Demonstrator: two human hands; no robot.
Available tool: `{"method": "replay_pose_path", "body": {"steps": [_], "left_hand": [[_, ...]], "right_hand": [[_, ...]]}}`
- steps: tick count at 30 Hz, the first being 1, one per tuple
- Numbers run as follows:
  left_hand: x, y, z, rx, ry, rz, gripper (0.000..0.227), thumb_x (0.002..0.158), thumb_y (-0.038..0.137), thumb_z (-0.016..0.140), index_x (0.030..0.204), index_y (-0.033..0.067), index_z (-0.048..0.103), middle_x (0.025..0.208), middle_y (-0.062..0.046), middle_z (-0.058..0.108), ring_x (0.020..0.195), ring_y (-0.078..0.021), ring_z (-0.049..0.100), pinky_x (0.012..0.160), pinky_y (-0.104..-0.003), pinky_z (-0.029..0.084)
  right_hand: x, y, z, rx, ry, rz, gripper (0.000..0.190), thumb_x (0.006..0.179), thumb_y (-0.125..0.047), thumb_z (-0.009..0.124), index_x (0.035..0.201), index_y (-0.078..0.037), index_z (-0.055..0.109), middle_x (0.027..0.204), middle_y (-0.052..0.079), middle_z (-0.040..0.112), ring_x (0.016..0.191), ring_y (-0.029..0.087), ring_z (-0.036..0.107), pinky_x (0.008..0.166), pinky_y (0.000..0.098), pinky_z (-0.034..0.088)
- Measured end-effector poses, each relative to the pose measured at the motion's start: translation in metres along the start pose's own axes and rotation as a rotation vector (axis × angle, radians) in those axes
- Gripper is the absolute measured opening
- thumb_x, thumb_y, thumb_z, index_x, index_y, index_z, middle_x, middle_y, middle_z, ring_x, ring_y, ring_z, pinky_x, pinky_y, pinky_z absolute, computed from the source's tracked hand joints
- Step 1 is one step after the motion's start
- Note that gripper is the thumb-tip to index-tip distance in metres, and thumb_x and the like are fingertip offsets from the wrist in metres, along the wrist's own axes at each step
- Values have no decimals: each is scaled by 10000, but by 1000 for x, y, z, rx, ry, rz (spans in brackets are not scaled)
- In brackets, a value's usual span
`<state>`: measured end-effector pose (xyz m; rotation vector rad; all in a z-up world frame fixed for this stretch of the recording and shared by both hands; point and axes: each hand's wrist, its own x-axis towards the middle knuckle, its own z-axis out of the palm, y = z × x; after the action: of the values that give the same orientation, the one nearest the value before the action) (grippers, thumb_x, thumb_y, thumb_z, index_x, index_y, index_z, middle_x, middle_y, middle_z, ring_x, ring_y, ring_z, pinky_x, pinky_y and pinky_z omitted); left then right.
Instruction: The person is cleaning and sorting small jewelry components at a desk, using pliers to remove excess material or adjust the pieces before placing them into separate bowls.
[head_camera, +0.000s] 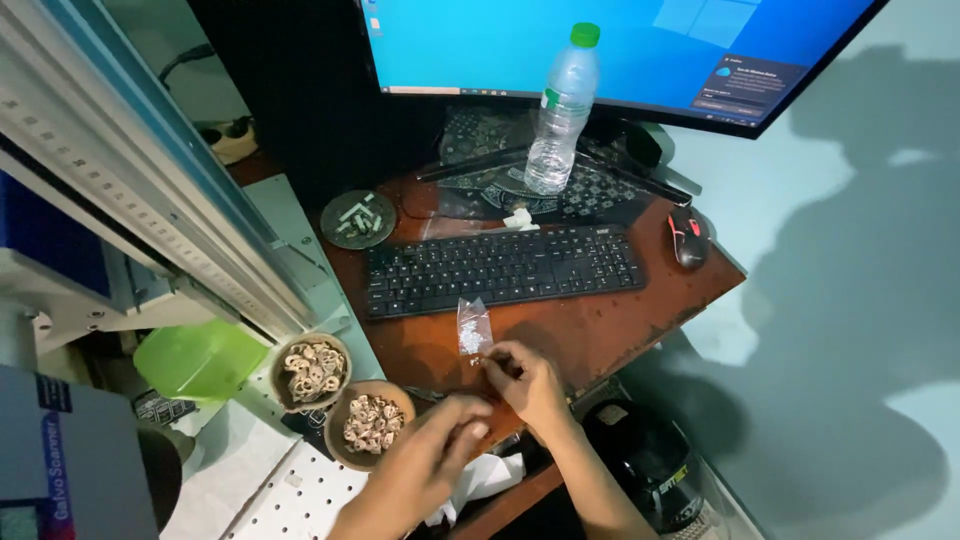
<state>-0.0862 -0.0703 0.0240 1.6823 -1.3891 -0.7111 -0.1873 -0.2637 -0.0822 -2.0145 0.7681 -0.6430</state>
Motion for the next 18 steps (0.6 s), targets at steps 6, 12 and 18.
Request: {"method": "replay_pose_path", "body": {"steps": [6,12,18], "left_hand": [[17,-12,47,-196,32,-65,147,1050,186,530,1188,152,563,987,-57,763,891,-182,738,768,-306,543],[5,-25,59,-234,-13,-43,176,1080,255,482,1163,109,536,1039,-64,681,940,-198,681,822,-341,521],[-7,-46,67,-290,40,-145,307,1047,377,483,1125,121,634,1066,-21,725,985,-152,690,834,-307,526]], "right_hand": [[-2,-26,-12,24,-55,-52,411,924,-548,574,1083,-221,765,1072,-18,830,965,179,782,789,322,588],[0,-23,-10,40,5,-33,187,898,-244,707,1047,-183,801,1021,-15,829,869,164,753,782,284,593],[-20,-99,-50,95,13,-247,122,911,-115,728,1000,-90,808,924,-6,815,737,72,686,689,223,550]]}}
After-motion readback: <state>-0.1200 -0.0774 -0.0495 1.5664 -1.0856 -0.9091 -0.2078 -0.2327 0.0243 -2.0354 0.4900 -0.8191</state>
